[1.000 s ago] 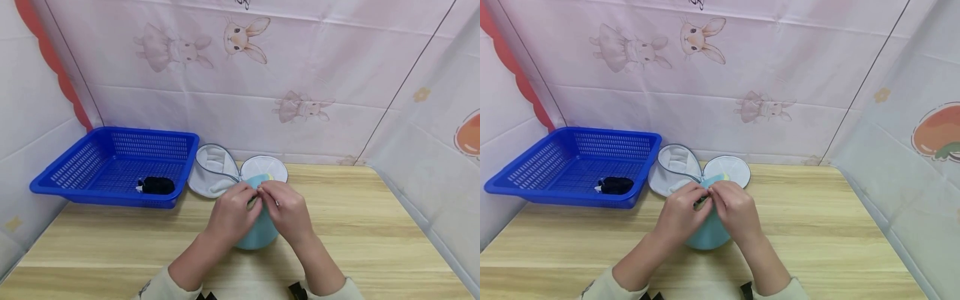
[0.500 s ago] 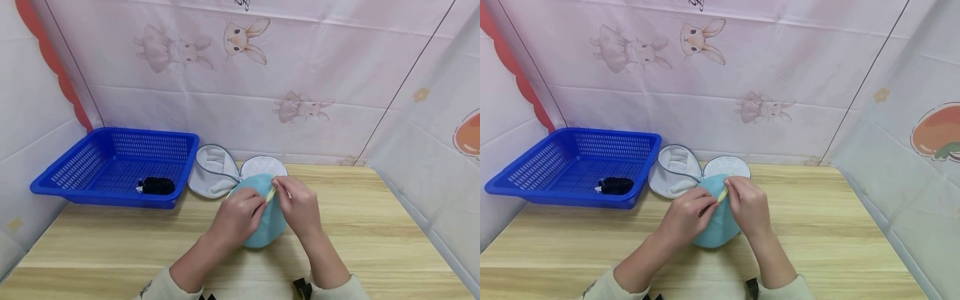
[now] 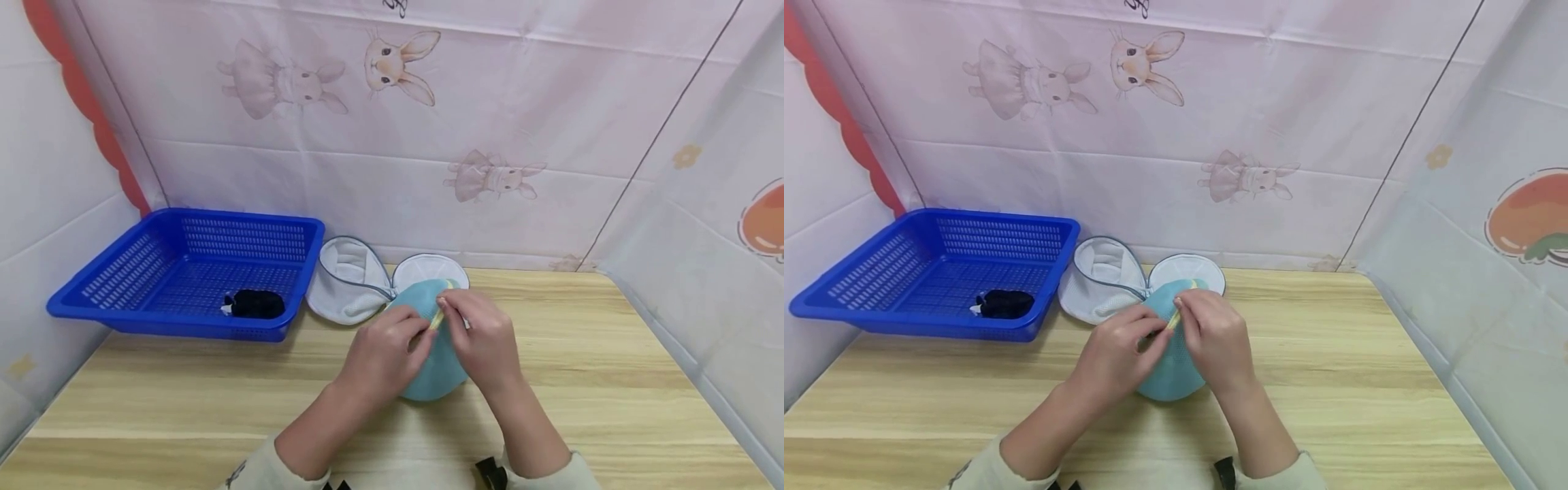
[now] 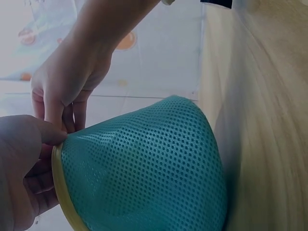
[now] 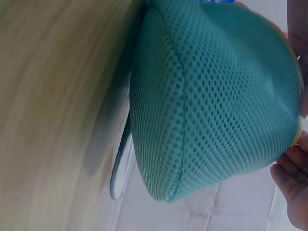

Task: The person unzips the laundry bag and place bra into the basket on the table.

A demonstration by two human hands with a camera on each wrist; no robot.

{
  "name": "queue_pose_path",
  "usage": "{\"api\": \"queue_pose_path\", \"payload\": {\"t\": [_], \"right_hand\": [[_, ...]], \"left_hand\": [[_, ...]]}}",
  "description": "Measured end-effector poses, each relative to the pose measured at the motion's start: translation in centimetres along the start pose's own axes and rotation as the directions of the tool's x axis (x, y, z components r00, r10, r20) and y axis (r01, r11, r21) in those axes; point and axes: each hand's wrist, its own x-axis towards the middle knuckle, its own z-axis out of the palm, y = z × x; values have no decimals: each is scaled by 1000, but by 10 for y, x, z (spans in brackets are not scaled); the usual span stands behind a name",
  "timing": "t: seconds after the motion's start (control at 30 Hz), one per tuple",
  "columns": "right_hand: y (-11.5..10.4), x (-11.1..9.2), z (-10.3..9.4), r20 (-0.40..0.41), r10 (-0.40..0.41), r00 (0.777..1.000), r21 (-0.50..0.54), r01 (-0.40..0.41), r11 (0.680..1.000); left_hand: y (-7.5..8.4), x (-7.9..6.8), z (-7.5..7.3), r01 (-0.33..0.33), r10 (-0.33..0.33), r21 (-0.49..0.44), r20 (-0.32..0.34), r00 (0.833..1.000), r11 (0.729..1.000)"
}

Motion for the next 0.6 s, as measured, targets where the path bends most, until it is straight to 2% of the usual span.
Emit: {"api": "queue_pose_path", "payload": {"t": [0.27, 0.4, 0.6], "right_hand": [[-15, 0, 6, 44, -60, 997, 34, 59, 998], [-15, 0, 6, 41, -47, 998, 22, 46, 999], [-5, 2, 0, -5, -10, 1000, -4, 10, 1000]], "left_hand": [[-4, 3, -5, 43, -42, 6, -10, 999, 999], [-5, 3, -5, 24, -24, 9, -4, 1000, 1000], [-5, 2, -5, -6, 6, 6, 15, 1000, 1000]]}}
